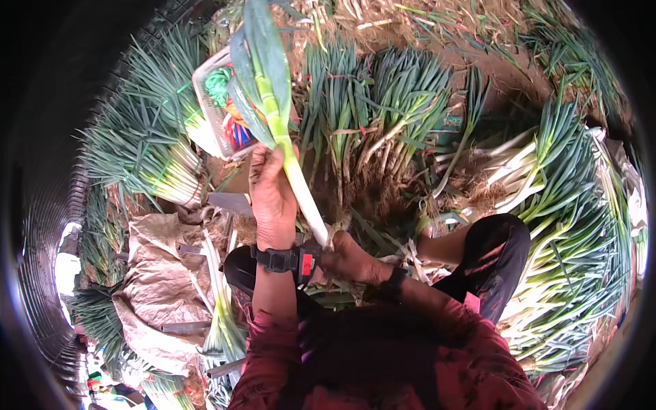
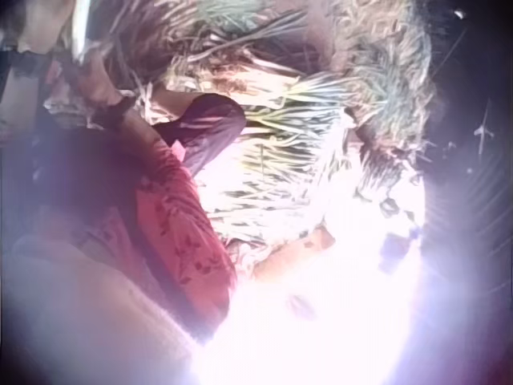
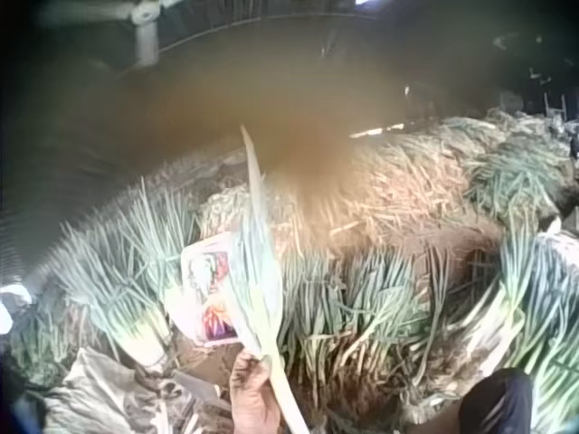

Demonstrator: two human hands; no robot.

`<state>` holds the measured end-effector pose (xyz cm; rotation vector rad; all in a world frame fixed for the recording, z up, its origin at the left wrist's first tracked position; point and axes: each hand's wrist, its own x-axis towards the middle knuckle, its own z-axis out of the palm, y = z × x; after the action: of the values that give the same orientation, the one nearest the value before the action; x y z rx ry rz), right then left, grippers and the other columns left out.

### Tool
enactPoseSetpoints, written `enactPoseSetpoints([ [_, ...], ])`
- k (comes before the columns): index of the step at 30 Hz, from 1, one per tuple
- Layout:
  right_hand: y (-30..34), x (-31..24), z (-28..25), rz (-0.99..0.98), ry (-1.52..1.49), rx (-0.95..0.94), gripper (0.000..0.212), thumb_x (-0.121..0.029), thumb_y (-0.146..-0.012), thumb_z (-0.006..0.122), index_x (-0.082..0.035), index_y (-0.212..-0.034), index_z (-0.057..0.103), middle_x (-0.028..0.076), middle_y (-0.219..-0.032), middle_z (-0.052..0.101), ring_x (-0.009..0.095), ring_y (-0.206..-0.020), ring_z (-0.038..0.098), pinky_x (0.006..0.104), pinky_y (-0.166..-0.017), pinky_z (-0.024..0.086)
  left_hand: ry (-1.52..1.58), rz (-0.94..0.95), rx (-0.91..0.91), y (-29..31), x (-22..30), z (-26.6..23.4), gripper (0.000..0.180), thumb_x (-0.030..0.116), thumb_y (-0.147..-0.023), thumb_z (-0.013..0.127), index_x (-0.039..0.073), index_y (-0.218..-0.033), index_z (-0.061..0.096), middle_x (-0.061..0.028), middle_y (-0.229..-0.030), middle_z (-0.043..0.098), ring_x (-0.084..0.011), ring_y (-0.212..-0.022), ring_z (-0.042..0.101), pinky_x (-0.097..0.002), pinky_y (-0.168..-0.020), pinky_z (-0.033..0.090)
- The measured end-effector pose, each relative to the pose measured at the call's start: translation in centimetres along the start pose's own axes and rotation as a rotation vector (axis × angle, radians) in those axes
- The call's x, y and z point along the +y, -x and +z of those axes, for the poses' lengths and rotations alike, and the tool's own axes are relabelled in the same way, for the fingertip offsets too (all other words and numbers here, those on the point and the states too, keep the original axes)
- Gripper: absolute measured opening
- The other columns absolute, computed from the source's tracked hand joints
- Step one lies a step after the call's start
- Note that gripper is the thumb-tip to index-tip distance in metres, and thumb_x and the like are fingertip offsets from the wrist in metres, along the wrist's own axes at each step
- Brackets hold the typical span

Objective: The person picks up leeks one by one from a pile, peels away the outer layers by hand, and places the cleaned leeks onto a separate stack.

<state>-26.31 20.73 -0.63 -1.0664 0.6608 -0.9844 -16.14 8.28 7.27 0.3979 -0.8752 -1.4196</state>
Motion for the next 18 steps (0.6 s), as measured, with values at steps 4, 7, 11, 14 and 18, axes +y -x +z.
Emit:
enactPoseSetpoints([
  [4,0.6,-1.4,-1.1,0.000,-0.015,-0.030,0.009,-0.005,-0.085,0.060,-0.004,-0.093,0.057,-0.002,-0.068,0.053,0.005,-0.054,0.049,0.0210,-0.047,0.039,-0.175,-0.021,-0.150,-0.8,1.9,0.2,0.035,-0.010,-0.076,0.063,0.005,-0.107,0.056,-0.0039,-0.105,0.062,-0.0137,-0.097,0.057,-0.0291,-0.091,0.043],
  [7,0.4,-0.8,-2.1,-0.111,0.171,0.056,0.010,-0.005,-0.084,0.060,-0.003,-0.094,0.058,-0.001,-0.067,0.052,0.007,-0.057,0.051,0.0224,-0.051,0.042,-0.241,0.039,-0.173,-1.5,2.6,0.1,0.040,-0.012,-0.074,0.064,0.003,-0.110,0.057,-0.0059,-0.108,0.062,-0.0148,-0.100,0.058,-0.0296,-0.090,0.045],
  [11,-1.0,0.6,-2.7,-0.506,0.578,0.357,0.013,-0.006,-0.084,0.060,0.000,-0.095,0.057,0.005,-0.066,0.053,0.012,-0.057,0.053,0.0303,-0.052,0.045,-0.558,0.300,-0.075,-1.5,1.8,0.0,0.040,-0.010,-0.077,0.065,0.002,-0.113,0.055,-0.0064,-0.107,0.062,-0.0144,-0.096,0.059,-0.0286,-0.086,0.047],
  [14,-1.4,2.0,-2.7,-0.402,0.655,0.425,0.015,-0.006,-0.082,0.061,0.004,-0.092,0.056,0.010,-0.065,0.054,0.015,-0.055,0.052,0.0347,-0.051,0.045,-0.455,0.357,0.008,-1.4,1.3,1.2,0.034,-0.007,-0.079,0.066,0.001,-0.110,0.057,-0.0060,-0.105,0.063,-0.0122,-0.092,0.059,-0.0276,-0.085,0.048],
  [18,-1.5,2.3,-3.3,-0.249,0.872,0.563,0.016,-0.007,-0.080,0.063,0.006,-0.087,0.056,0.012,-0.062,0.054,0.012,-0.054,0.049,0.0340,-0.049,0.043,-0.550,0.350,0.137,-0.3,-0.8,-0.4,0.013,0.005,-0.086,0.063,-0.002,-0.097,0.064,-0.0076,-0.089,0.066,-0.0127,-0.084,0.062,-0.0274,-0.080,0.050],
])
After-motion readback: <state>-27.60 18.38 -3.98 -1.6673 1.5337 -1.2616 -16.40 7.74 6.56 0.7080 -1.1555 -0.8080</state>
